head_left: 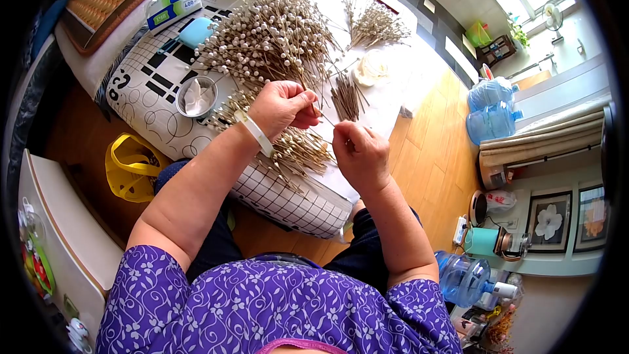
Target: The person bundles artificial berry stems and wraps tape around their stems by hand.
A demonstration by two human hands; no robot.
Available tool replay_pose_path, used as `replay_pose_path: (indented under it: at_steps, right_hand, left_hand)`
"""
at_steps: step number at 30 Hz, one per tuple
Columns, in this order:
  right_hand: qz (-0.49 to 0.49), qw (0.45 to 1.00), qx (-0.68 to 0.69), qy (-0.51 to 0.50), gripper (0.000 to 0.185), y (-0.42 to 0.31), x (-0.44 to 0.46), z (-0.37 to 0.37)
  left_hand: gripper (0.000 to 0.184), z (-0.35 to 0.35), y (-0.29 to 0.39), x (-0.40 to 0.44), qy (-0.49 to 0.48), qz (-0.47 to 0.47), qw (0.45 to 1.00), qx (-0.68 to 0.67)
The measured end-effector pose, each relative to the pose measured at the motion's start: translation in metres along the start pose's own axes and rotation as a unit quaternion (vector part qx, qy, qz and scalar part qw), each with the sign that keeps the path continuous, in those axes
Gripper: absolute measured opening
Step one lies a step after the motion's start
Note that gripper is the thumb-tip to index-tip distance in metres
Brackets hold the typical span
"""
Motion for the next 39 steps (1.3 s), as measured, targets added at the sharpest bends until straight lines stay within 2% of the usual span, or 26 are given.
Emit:
replay_pose_path:
  at_steps: [11, 13, 17, 19, 23, 25, 29, 32, 33, 34, 36, 37, 39]
  right_hand:
    - [-0.026, 0.999, -0.014, -0.015, 0.009, 0.002, 0.001, 0.003]
    - [-0.025, 0.999, -0.028, 0.026, 0.009, 0.001, 0.005, -0.006]
    - [-0.028, 0.999, -0.022, 0.026, 0.009, -0.005, 0.005, -0.009]
    - [-0.04, 0.999, -0.022, -0.012, 0.009, -0.007, 0.003, -0.003]
    - [-0.055, 0.998, -0.027, -0.025, 0.009, -0.008, 0.001, 0.0]
    - [-0.087, 0.992, -0.08, -0.038, 0.008, -0.004, -0.002, 0.004]
    - [-0.012, 0.996, -0.086, 0.021, 0.004, 0.022, 0.01, -0.015]
    - [0.003, 0.991, -0.119, 0.053, 0.004, 0.042, 0.014, -0.031]
    - [0.025, 0.988, -0.125, 0.084, 0.003, 0.059, 0.017, -0.041]
    - [0.085, 0.981, -0.143, 0.101, 0.002, 0.091, 0.017, -0.048]
    - [0.219, 0.966, -0.109, 0.085, 0.007, 0.16, 0.018, -0.05]
    - [0.219, 0.965, -0.109, 0.093, 0.007, 0.18, 0.02, -0.051]
    - [0.25, 0.946, -0.206, 0.023, 0.012, 0.217, 0.025, -0.04]
  left_hand:
    - [0.018, 0.001, -0.002, 0.001, -0.009, 0.009, 1.0, 0.015]
    - [0.018, 0.001, -0.002, 0.001, -0.01, 0.006, 1.0, 0.017]
    - [0.018, 0.001, -0.002, 0.001, -0.007, 0.005, 1.0, 0.02]
    - [0.018, 0.001, -0.004, 0.002, -0.008, 0.004, 1.0, 0.021]
    - [0.018, 0.0, -0.005, 0.003, -0.009, 0.001, 1.0, 0.017]
    - [0.018, 0.0, -0.006, 0.003, -0.01, -0.003, 1.0, 0.015]
    - [0.018, 0.0, -0.006, 0.002, -0.007, -0.004, 1.0, 0.011]
    - [0.018, 0.0, -0.001, 0.0, -0.002, -0.002, 1.0, 0.015]
    - [0.018, -0.001, 0.0, 0.001, -0.004, 0.013, 0.999, 0.031]
    - [0.018, 0.0, 0.0, 0.0, -0.006, 0.011, 1.0, 0.029]
    - [0.017, 0.003, 0.0, -0.002, -0.01, 0.016, 0.999, 0.028]
    - [0.017, 0.005, 0.001, -0.003, -0.013, 0.016, 0.999, 0.032]
    - [0.016, 0.007, 0.001, -0.003, -0.015, 0.015, 0.999, 0.041]
Point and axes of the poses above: each hand's wrist, its own x-axis towards the middle knuckle, its own z-axis out of the palm, y = z × x, the point moved 8 cm from there along x, towards the middle knuckle, and after that the axes turned 7 degrees about y, right-handed, at the moved point
